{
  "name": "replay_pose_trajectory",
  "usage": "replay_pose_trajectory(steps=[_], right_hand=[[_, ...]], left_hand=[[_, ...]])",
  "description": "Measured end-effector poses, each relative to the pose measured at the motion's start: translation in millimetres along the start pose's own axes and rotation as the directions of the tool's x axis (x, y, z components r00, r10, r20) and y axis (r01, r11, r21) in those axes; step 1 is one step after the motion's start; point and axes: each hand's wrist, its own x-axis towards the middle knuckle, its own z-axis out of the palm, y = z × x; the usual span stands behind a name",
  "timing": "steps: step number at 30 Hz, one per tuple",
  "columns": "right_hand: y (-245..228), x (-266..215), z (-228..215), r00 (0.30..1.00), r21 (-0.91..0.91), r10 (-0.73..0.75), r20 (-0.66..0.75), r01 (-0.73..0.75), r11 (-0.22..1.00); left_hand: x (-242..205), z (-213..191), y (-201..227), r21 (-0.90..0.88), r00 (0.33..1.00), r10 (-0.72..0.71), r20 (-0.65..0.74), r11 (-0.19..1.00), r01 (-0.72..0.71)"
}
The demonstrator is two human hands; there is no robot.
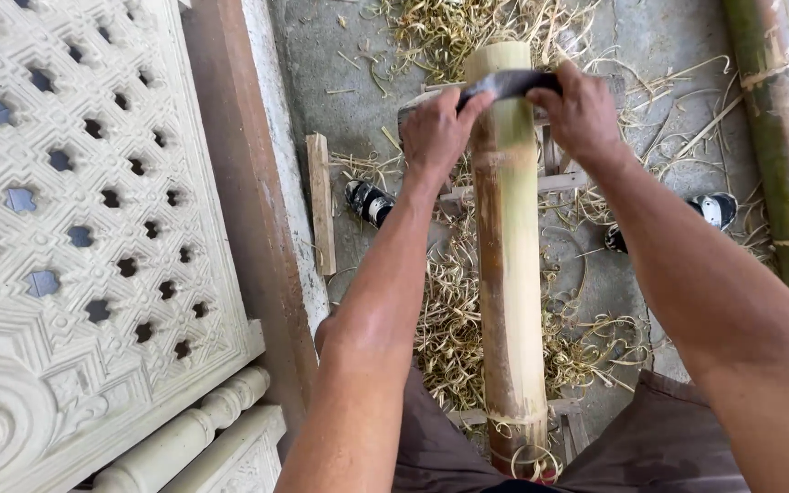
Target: Shaving the outer layer of a bamboo pole with a curved drawknife.
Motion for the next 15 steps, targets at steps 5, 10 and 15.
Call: replay_pose_trajectory(steps=[5,10,15], right_hand=[[-8.1,-10.0,-3.3,0.999,-0.017,0.001,-0.041,-0.002,1.0],[-19.2,-67.9,-11.3,0.998,-0.048,0.065,-0.002,-0.065,0.997],[-30.5,-135.2,-9.9,0.98,0.014,0.173,0.099,-0.175,0.984]], left_hand=[[-7.8,-8.9,8.0,0.026,0.992,0.068,-0.104,0.998,-0.066],[-59.6,-19.4,29.4,0.09,0.994,0.092,-0.051,0.992,-0.087],[-119.1,-30.0,47.5,0.065,0.994,0.009,0.113,0.998,-0.016]])
